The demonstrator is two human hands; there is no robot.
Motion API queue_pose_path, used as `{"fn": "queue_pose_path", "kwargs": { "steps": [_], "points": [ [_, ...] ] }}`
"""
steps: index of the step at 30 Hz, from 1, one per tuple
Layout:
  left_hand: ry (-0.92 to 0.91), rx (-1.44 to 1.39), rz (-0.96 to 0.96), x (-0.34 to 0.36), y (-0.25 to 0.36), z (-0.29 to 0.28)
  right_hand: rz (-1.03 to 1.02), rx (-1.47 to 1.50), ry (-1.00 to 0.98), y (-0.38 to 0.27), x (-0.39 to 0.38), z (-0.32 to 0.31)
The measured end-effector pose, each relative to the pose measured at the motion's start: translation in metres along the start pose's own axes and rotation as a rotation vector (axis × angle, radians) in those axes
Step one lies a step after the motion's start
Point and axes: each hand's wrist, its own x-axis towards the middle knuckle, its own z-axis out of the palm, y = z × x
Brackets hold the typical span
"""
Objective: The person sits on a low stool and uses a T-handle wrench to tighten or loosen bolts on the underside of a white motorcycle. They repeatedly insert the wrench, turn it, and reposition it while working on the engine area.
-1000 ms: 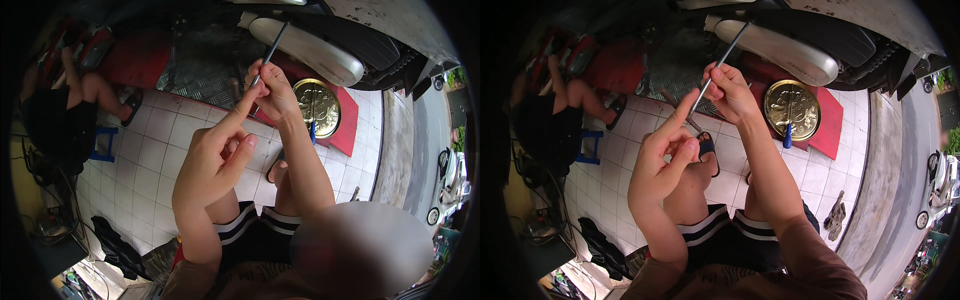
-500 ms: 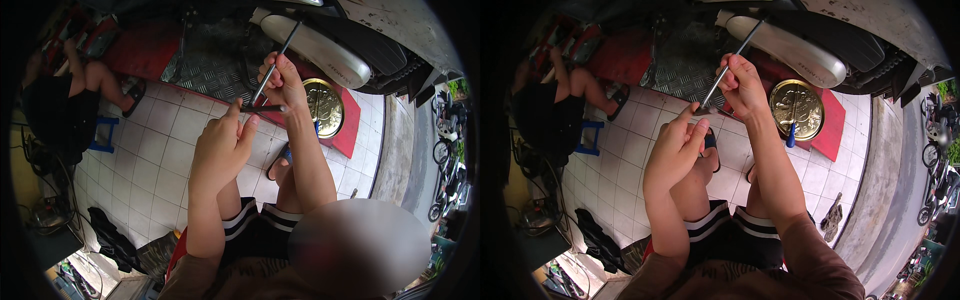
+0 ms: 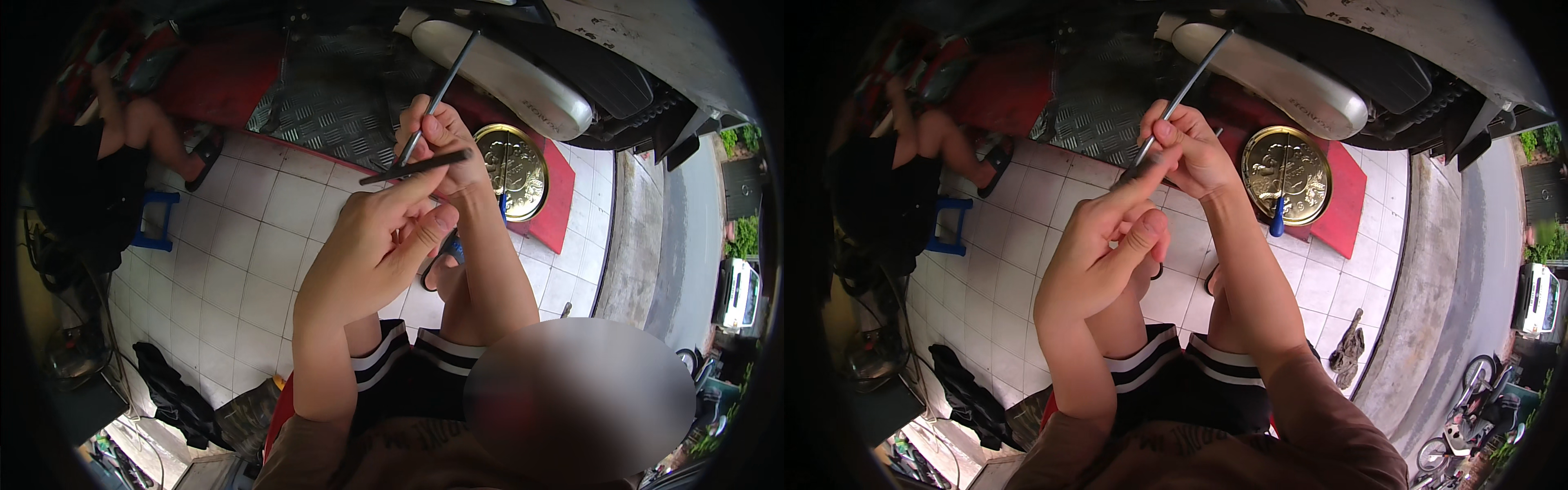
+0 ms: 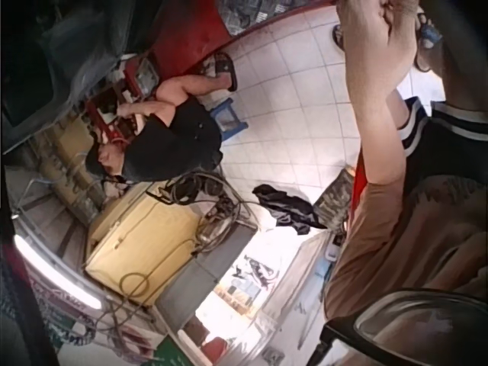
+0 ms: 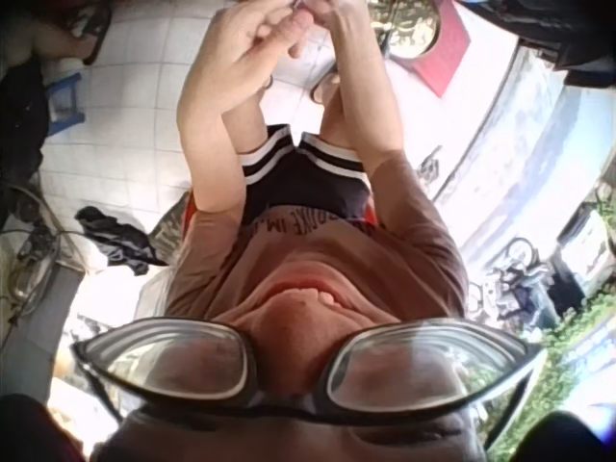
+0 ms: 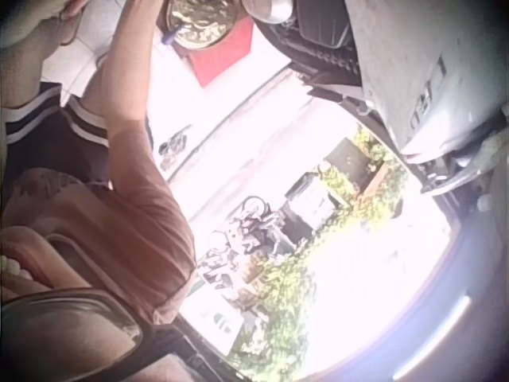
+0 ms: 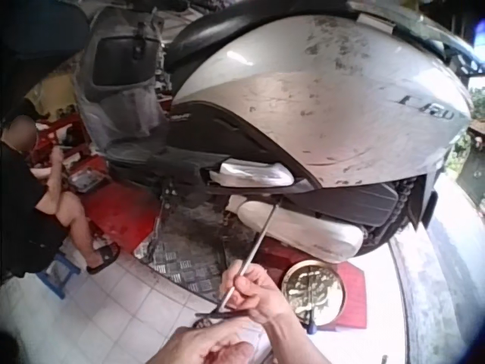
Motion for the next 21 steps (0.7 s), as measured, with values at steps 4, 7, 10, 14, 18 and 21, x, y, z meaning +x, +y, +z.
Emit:
{"fn": "queue_pose_path", "kwargs": {
  "steps": [4,7,10,14,18,21],
  "points": [
    [0.331,0.18,-0.088,0.003,0.006,-0.024,0.01,0.012,-0.073,-0.012,-0.003,0.0],
    [-0.245,0.462,-0.221,-0.005,0.003,-0.022,-0.02,0.03,-0.06,-0.008,0.004,0.003],
    [-0.178,0.157,0.103,-0.003,0.015,-0.01,-0.029,0.026,0.036,-0.003,0.005,0.004],
    [0.038,0.302,-0.11,-0.006,0.018,-0.019,-0.03,0.011,0.044,-0.01,0.003,0.009],
    [-0.263,0.356,-0.08,-0.013,-0.002,-0.025,-0.027,-0.024,0.1,-0.007,0.005,0.005],
    [0.021,0.126,-0.018,-0.008,0.022,-0.012,-0.042,0.015,0.099,-0.005,0.004,0.003]
  ]
}}
